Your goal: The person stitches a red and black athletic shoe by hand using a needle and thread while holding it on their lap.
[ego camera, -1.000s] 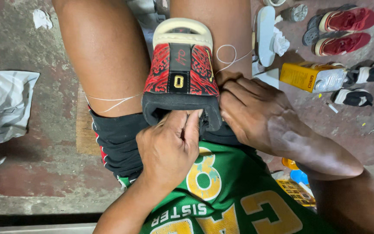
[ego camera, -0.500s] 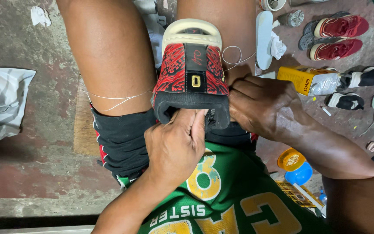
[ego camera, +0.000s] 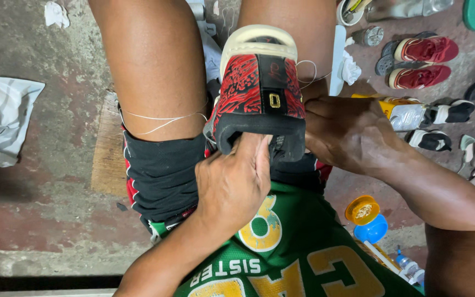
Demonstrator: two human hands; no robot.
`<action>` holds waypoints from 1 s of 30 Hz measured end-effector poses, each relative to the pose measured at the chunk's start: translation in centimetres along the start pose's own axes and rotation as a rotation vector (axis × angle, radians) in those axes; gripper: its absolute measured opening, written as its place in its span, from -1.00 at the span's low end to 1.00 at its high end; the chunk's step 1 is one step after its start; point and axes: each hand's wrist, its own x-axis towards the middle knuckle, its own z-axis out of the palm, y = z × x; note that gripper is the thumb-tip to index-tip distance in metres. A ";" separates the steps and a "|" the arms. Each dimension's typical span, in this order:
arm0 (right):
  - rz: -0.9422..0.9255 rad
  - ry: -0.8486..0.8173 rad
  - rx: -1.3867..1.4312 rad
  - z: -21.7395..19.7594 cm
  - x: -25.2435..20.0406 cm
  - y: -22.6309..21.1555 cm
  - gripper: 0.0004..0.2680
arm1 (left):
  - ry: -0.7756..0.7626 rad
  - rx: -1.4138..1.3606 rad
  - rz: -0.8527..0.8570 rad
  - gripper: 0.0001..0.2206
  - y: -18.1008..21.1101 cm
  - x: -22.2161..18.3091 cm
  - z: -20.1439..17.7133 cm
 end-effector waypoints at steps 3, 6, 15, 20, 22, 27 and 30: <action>0.010 -0.008 0.088 0.6 -0.3 0.6 -0.87 | 0.011 -0.020 0.018 -0.82 -0.1 -0.4 -0.5; 0.040 -0.018 0.202 0.7 -1.0 0.7 -0.87 | -0.001 -0.038 0.010 -0.82 -0.4 -0.2 -0.5; 0.115 -0.091 0.269 0.2 -1.1 0.8 -0.86 | 0.007 -0.033 0.014 -0.90 0.0 -0.4 -1.1; 0.086 0.042 0.171 0.7 -0.6 0.1 -0.86 | -0.045 -0.032 0.001 -0.92 -0.5 0.1 -1.1; 0.083 0.065 0.115 1.0 -0.5 -0.1 -0.88 | -0.028 -0.040 0.014 -0.91 -0.6 0.2 -1.2; 0.086 0.105 0.049 1.3 -0.5 -0.1 -0.92 | -0.021 -0.026 0.033 -0.89 -0.8 0.7 -1.1; 0.084 0.130 -0.002 1.6 -0.7 -0.2 -0.93 | -0.006 -0.036 0.054 -0.89 -0.7 0.5 -0.9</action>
